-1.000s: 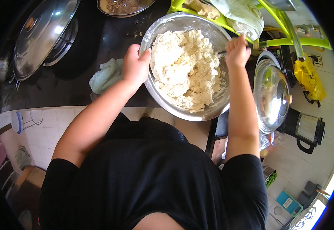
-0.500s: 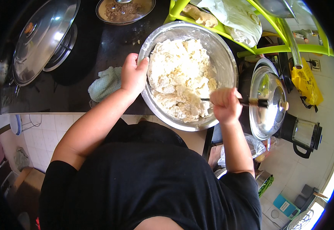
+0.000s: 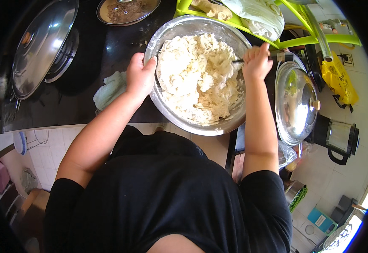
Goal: The person stirs green beans in a steamer basket on a stove, then washes them in a sink under running water. They subsequently mix a white dough-like substance in a metal bowl using chopsticks and wipe the countertop with a cloth. The person returns to the stove to stir the green beans again.
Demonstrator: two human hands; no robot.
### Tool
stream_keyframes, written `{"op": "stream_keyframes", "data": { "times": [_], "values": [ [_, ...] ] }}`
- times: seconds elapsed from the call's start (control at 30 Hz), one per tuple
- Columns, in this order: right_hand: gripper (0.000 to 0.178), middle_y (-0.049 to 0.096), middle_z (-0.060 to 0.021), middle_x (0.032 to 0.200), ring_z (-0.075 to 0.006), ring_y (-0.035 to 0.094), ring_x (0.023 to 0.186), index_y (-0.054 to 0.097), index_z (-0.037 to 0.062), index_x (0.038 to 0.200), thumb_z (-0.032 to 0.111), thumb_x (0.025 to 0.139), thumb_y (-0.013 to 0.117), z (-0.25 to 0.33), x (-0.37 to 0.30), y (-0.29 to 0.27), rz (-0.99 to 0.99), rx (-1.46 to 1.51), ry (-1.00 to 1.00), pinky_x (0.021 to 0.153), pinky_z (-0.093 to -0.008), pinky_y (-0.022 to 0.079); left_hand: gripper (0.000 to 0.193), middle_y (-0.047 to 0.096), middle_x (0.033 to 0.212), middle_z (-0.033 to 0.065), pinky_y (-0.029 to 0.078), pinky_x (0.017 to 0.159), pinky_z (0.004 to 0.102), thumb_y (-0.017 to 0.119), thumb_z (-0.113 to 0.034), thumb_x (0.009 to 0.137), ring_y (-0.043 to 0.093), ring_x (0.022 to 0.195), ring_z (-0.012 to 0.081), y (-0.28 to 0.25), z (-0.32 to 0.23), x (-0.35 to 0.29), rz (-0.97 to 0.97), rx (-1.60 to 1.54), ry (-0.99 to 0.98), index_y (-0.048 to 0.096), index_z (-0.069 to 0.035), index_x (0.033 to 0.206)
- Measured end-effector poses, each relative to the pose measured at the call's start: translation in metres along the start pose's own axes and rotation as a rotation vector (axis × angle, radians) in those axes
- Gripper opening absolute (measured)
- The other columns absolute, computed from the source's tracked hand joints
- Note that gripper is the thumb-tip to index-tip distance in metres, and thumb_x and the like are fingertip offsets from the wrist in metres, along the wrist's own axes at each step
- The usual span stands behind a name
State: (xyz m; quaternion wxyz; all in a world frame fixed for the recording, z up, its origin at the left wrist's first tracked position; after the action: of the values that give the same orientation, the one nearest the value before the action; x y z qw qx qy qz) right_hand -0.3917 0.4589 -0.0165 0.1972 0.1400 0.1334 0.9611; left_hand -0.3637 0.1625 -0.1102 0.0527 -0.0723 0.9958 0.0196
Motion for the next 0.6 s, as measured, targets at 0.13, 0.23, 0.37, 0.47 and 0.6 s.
{"op": "stream_keyframes", "data": {
  "times": [0.13, 0.23, 0.37, 0.47, 0.6],
  "values": [
    [0.049, 0.023, 0.002, 0.048, -0.012, 0.024, 0.045, 0.027, 0.0121, 0.052, 0.029, 0.094, 0.045, 0.021, -0.063, -0.051, 0.236, -0.037, 0.035, 0.046, -0.0283, 0.021, 0.02, 0.061, 0.08, 0.0071, 0.045, 0.066, 0.0273, 0.06, -0.016, 0.084, 0.055, 0.072, 0.0117, 0.003, -0.002, -0.002, -0.033, 0.043, -0.018, 0.053, 0.001, 0.089],
    [0.05, 0.021, 0.0011, 0.047, -0.0127, 0.02, 0.044, 0.023, 0.011, 0.05, 0.029, 0.095, 0.037, 0.042, -0.104, -0.064, 0.25, 0.008, 0.084, 0.046, -0.03, 0.019, 0.021, 0.061, 0.081, 0.0077, 0.045, 0.066, 0.0277, 0.06, -0.017, 0.083, 0.055, 0.072, 0.0122, 0.0, 0.005, -0.001, -0.055, 0.005, -0.002, 0.053, 0.002, 0.089],
    [0.051, 0.019, 0.0023, 0.045, -0.0123, 0.015, 0.042, 0.022, 0.0139, 0.049, 0.033, 0.093, 0.04, 0.046, -0.139, -0.037, 0.121, 0.101, 0.224, 0.045, -0.0305, 0.015, 0.021, 0.061, 0.081, 0.0082, 0.045, 0.067, 0.0277, 0.06, -0.017, 0.084, 0.055, 0.073, 0.0123, 0.002, 0.001, 0.002, -0.032, 0.016, 0.004, 0.052, 0.002, 0.09],
    [0.051, 0.018, 0.0032, 0.045, -0.0115, 0.014, 0.042, 0.023, 0.0149, 0.05, 0.034, 0.093, 0.043, 0.021, -0.143, 0.011, 0.096, 0.157, 0.285, 0.044, -0.0299, 0.014, 0.021, 0.061, 0.082, 0.0086, 0.045, 0.068, 0.0278, 0.06, -0.017, 0.084, 0.056, 0.073, 0.0125, 0.005, 0.002, 0.004, 0.008, -0.012, 0.007, 0.052, 0.002, 0.09],
    [0.056, 0.017, 0.0027, 0.044, -0.012, 0.014, 0.041, 0.022, 0.0146, 0.047, 0.042, 0.089, 0.047, 0.001, -0.09, 0.044, -0.062, 0.123, 0.246, 0.044, -0.0303, 0.013, 0.022, 0.062, 0.083, 0.0094, 0.045, 0.068, 0.0285, 0.059, -0.018, 0.084, 0.057, 0.074, 0.0134, 0.004, -0.001, 0.006, 0.051, 0.022, -0.012, 0.052, 0.002, 0.092]
  ]
}}
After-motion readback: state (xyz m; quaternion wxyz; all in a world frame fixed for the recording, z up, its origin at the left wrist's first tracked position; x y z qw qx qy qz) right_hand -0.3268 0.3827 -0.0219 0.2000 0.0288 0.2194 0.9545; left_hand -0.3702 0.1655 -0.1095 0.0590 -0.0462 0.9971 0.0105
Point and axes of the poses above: each hand's wrist, its own x-axis towards the middle knuckle, its own y-axis out of the palm, z = x × y, the point moved 3 cm from there along x, towards the middle knuckle
